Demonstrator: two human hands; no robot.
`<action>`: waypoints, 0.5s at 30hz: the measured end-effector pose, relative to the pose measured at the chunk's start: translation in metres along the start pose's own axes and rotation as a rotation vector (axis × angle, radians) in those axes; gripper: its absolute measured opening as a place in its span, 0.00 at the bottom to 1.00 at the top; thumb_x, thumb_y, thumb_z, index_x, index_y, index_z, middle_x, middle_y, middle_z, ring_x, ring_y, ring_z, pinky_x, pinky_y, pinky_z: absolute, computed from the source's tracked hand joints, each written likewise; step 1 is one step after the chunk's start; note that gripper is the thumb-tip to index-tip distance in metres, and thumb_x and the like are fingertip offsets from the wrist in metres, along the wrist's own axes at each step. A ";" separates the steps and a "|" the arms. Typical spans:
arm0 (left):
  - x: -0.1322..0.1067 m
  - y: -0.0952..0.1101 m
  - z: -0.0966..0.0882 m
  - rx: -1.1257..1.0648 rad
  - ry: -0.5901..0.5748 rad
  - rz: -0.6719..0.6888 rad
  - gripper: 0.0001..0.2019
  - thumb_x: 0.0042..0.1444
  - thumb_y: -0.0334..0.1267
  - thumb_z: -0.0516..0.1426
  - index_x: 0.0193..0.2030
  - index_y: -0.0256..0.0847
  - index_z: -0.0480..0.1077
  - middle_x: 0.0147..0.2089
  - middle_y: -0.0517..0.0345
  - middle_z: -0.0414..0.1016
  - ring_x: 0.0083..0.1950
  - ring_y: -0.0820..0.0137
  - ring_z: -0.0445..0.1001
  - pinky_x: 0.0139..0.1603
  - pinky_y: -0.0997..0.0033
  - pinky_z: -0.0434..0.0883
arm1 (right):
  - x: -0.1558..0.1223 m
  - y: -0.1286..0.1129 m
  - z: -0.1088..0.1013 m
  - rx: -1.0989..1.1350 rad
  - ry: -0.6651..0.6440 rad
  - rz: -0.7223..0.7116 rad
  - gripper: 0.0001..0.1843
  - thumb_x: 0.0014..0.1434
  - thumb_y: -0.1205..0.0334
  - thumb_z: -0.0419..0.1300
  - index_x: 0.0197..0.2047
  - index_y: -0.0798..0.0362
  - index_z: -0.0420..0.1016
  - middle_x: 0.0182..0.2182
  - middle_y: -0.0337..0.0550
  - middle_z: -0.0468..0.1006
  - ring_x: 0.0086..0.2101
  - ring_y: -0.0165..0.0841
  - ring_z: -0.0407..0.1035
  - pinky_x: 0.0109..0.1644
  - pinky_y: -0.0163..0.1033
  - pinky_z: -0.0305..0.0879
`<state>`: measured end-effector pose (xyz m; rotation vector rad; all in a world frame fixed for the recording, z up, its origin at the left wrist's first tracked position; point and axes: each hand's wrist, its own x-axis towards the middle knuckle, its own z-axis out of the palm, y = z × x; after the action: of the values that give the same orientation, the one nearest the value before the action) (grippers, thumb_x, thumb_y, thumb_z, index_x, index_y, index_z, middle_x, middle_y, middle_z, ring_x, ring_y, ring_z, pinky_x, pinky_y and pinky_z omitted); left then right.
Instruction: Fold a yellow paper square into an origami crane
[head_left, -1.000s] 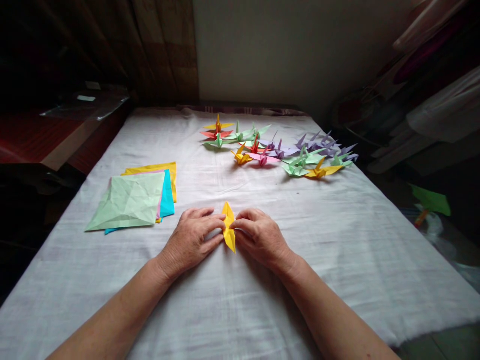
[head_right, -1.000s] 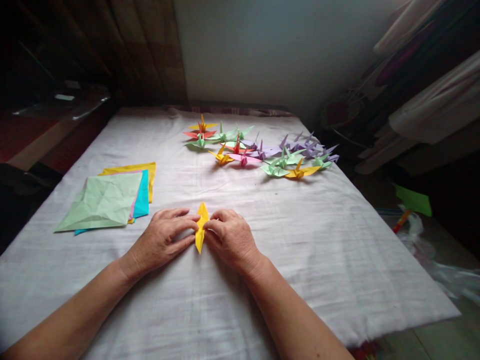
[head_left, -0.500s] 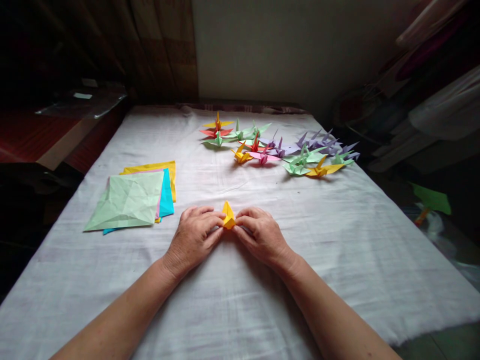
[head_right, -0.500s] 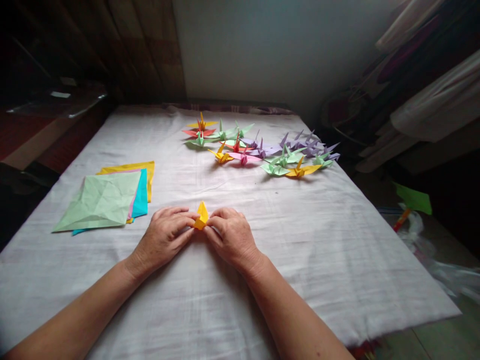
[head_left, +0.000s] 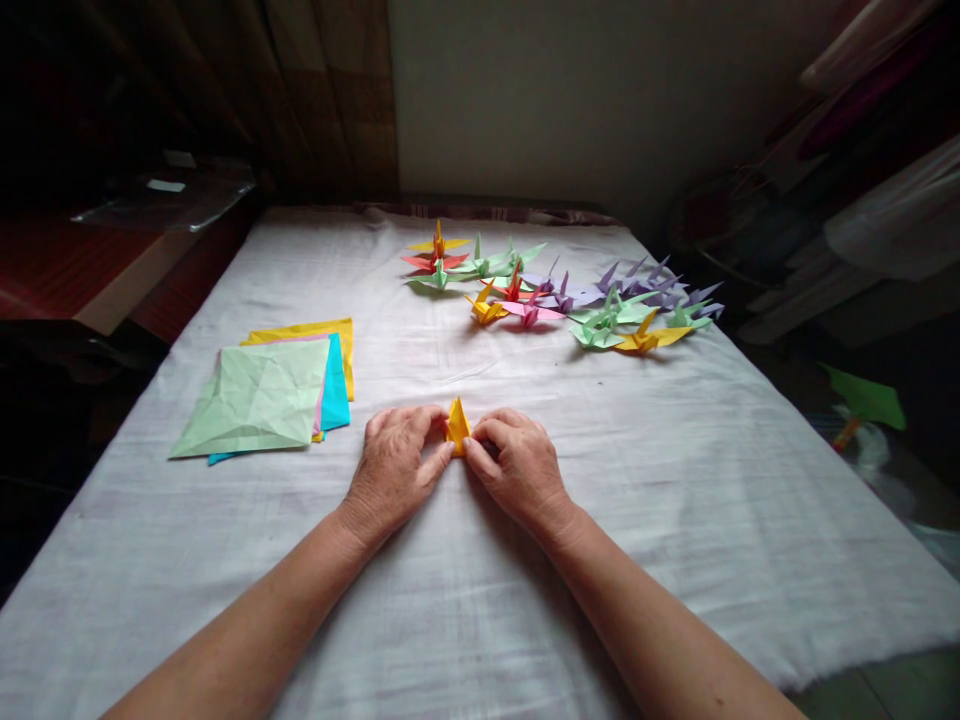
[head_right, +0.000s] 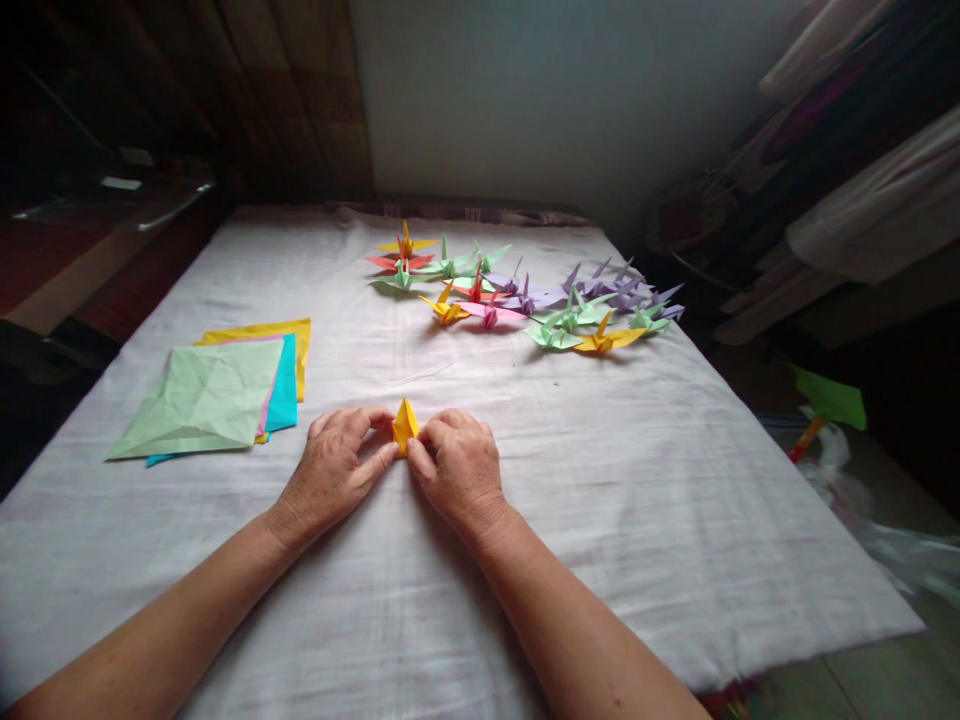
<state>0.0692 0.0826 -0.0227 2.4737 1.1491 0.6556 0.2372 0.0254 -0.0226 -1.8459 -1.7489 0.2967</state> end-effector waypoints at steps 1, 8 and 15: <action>0.000 0.000 0.000 0.003 -0.002 0.001 0.11 0.61 0.38 0.57 0.50 0.45 0.66 0.46 0.57 0.78 0.49 0.62 0.73 0.56 0.57 0.61 | 0.000 -0.001 0.000 -0.006 0.003 0.004 0.08 0.59 0.64 0.60 0.28 0.50 0.74 0.32 0.41 0.77 0.36 0.34 0.70 0.43 0.40 0.60; 0.001 0.001 0.001 0.013 0.008 -0.010 0.12 0.60 0.36 0.59 0.50 0.44 0.65 0.46 0.57 0.78 0.49 0.61 0.73 0.56 0.57 0.62 | 0.000 -0.003 0.002 -0.031 0.029 0.024 0.08 0.59 0.64 0.61 0.27 0.51 0.72 0.31 0.41 0.76 0.35 0.35 0.70 0.42 0.40 0.59; 0.000 0.000 0.001 -0.004 0.017 0.009 0.13 0.61 0.40 0.59 0.51 0.46 0.65 0.46 0.57 0.78 0.49 0.62 0.73 0.56 0.58 0.62 | 0.000 -0.003 0.004 -0.039 0.055 0.016 0.08 0.59 0.64 0.61 0.27 0.50 0.71 0.31 0.40 0.76 0.35 0.35 0.69 0.40 0.40 0.58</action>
<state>0.0697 0.0826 -0.0237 2.4758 1.1429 0.6813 0.2323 0.0260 -0.0241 -1.8784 -1.7149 0.2178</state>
